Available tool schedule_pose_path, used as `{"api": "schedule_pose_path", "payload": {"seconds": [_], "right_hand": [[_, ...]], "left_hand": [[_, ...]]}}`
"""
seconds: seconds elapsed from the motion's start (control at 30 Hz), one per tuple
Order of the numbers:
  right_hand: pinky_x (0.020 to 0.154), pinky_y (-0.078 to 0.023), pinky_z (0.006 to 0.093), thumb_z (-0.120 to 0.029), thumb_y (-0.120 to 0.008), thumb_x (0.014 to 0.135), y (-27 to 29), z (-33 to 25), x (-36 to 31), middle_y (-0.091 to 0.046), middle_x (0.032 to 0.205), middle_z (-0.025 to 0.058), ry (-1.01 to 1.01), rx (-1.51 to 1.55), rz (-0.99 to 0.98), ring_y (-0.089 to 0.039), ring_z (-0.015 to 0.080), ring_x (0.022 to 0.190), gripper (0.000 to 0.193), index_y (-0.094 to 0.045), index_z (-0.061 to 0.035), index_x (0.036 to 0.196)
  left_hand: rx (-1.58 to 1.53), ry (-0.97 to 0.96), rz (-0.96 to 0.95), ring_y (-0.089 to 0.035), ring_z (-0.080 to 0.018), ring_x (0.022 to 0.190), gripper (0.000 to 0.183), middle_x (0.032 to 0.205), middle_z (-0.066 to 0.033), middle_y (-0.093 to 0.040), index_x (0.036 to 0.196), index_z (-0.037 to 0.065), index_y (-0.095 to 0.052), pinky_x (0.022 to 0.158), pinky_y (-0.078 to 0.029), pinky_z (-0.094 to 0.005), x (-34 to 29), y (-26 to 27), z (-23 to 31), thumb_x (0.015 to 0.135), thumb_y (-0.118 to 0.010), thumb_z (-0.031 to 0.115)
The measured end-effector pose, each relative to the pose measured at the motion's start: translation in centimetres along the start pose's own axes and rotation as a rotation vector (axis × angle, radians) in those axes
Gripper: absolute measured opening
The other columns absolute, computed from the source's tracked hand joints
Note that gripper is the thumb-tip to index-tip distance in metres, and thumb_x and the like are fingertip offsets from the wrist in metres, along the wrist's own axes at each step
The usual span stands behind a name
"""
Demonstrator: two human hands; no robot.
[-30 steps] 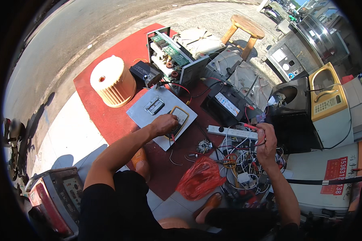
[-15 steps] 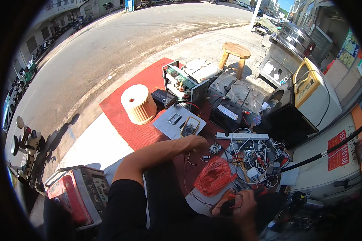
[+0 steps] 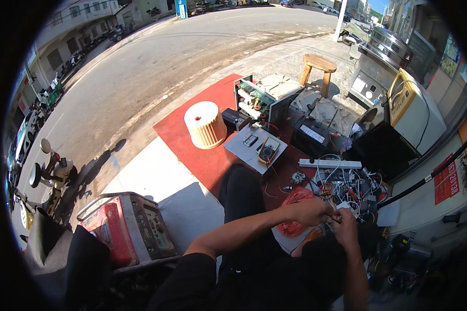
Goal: The person sits on the floor and uses a multimeter to test a battery and a metal device with two slots. They then retrieve a white cable from a red plastic bag, untangle it, and use pliers to strip the insulation from the cable ends.
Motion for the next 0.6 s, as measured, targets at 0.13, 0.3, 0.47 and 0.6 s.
{"api": "schedule_pose_path", "payload": {"seconds": [0.13,0.3,0.47,0.6], "right_hand": [[0.093,-0.054,0.0524,-0.026,-0.074,0.095,-2.9,1.6,-0.1,-0.066,0.113,0.0241,-0.031,-0.339,-0.257,-0.068,0.0423,0.106,0.03,-0.071,-0.0015,0.111],[0.096,-0.054,0.0537,-0.027,-0.07,0.099,-5.5,5.4,0.8,-0.07,0.112,0.0259,-0.127,-0.37,-0.344,-0.069,0.0447,0.109,0.031,-0.072,-0.0016,0.116],[0.1,-0.054,0.0528,-0.033,-0.066,0.102,-10.7,9.9,0.3,-0.073,0.119,0.0283,-0.235,-0.283,-0.572,-0.07,0.0456,0.113,0.035,-0.076,-0.0025,0.115],[0.098,-0.055,0.0489,-0.034,-0.064,0.103,-13.3,11.0,0.5,-0.076,0.115,0.0254,-0.174,-0.238,-0.765,-0.072,0.0414,0.111,0.037,-0.076,-0.003,0.119]], "left_hand": [[0.052,0.068,-0.108,-0.071,-0.0408,0.093,0.024,0.097,-0.0232,-0.074,0.117,-0.002,-0.072,0.084,-0.055,-0.0453,-2.0,-0.4,-3.3,0.099,-0.068,0.013],[0.247,0.253,-0.02,-0.073,-0.0415,0.093,0.024,0.097,-0.0228,-0.074,0.117,0.002,-0.075,0.084,-0.057,-0.0491,-5.0,0.2,-4.8,0.098,-0.067,0.016],[0.442,0.496,-0.126,-0.074,-0.0428,0.093,0.023,0.095,-0.0224,-0.074,0.112,0.006,-0.076,0.08,-0.058,-0.0546,-6.1,-0.4,-6.3,0.095,-0.067,0.019],[0.455,0.496,-0.123,-0.074,-0.0433,0.093,0.021,0.094,-0.0214,-0.074,0.111,0.004,-0.072,0.078,-0.059,-0.0552,-6.2,-0.8,-6.6,0.094,-0.068,0.017]]}}
Point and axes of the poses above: each hand's wrist, its own x-axis towards the middle knuckle, its own y-axis out of the back of the hand, z = x × y, the point moved 6 cm from there along x, towards the middle knuckle
